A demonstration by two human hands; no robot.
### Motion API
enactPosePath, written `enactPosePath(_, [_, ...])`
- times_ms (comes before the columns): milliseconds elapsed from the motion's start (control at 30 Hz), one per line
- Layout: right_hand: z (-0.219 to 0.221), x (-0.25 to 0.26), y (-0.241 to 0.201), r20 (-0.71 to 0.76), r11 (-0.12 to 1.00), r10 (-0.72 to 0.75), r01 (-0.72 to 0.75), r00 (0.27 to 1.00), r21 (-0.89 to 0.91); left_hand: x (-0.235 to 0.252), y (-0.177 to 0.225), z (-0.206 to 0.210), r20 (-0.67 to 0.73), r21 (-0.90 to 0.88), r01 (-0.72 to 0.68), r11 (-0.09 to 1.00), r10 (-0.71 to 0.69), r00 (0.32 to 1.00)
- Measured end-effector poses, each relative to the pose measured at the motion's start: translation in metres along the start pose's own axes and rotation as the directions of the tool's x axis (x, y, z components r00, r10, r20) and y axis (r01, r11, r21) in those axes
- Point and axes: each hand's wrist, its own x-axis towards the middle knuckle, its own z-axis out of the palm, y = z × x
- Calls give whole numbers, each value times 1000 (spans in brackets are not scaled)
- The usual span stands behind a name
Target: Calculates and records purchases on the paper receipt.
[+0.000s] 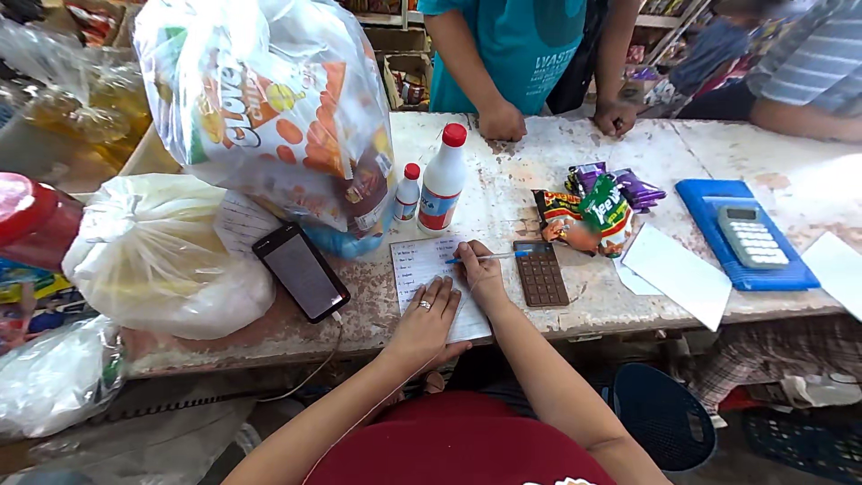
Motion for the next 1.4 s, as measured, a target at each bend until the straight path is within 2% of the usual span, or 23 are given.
enactPosePath(100, [-2, 1, 3, 16, 998, -43, 44, 999, -36, -1, 0, 0, -5, -15, -1, 1000, 1, 1000])
enactPosePath(467, [-2, 1, 0, 13, 998, -3, 4, 1000, -56, -1, -1, 0, -29, -21, -10, 1000, 10, 1000])
enactPosePath(700, [-4, 2, 2, 37, 998, 24, -22, 999, -61, -3, 0, -3, -26, -90, -11, 996, 8, 1000])
enactPosePath(833, [-1, 6, 4, 20, 999, -17, 18, 1000, -43, -6, 0, -10, -13, -127, -7, 992, 6, 1000])
enactPosePath(1400, [5, 2, 0, -28, 999, -33, 33, 999, 1, -6, -5, 0, -147, -158, -86, 984, 63, 987])
